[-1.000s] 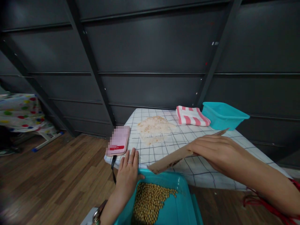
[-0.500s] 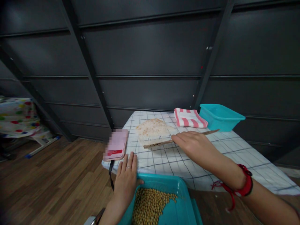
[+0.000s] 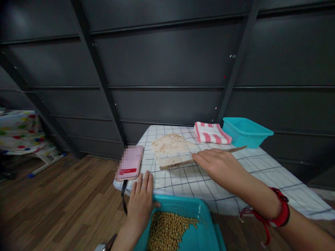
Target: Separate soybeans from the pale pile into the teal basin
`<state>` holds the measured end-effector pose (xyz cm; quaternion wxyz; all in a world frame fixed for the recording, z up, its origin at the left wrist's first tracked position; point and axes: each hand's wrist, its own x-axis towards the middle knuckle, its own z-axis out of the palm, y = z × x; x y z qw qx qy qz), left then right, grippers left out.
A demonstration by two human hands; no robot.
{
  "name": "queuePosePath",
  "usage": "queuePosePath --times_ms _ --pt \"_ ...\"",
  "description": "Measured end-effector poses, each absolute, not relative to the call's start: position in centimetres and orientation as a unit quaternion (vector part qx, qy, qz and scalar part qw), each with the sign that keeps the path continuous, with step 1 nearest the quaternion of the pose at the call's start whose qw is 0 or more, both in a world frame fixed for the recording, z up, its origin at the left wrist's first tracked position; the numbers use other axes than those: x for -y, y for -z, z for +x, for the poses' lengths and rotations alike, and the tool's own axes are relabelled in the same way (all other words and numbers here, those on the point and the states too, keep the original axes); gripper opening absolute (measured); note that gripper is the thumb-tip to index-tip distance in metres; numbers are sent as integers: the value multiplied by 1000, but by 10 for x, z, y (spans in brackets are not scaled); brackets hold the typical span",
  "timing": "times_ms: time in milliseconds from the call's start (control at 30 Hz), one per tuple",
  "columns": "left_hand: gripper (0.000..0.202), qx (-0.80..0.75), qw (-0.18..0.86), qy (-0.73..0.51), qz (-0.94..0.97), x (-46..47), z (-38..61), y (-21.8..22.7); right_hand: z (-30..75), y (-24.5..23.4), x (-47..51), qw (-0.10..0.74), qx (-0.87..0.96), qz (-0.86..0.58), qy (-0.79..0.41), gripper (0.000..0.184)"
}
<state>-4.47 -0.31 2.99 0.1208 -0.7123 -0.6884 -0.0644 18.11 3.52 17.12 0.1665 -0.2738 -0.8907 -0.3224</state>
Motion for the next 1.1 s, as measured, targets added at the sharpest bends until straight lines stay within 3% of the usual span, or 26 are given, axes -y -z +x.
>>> queuePosePath --times_ms 500,933,1100 --pt "83 693 107 53 -711 3 -43 -34 185 -169 -21 178 899 -251 313 33" --pt "73 690 108 67 -713 3 -44 -32 203 -170 2 174 931 -293 134 43" --pt "69 689 103 66 -714 3 -44 -33 206 -180 5 217 917 -288 169 41"
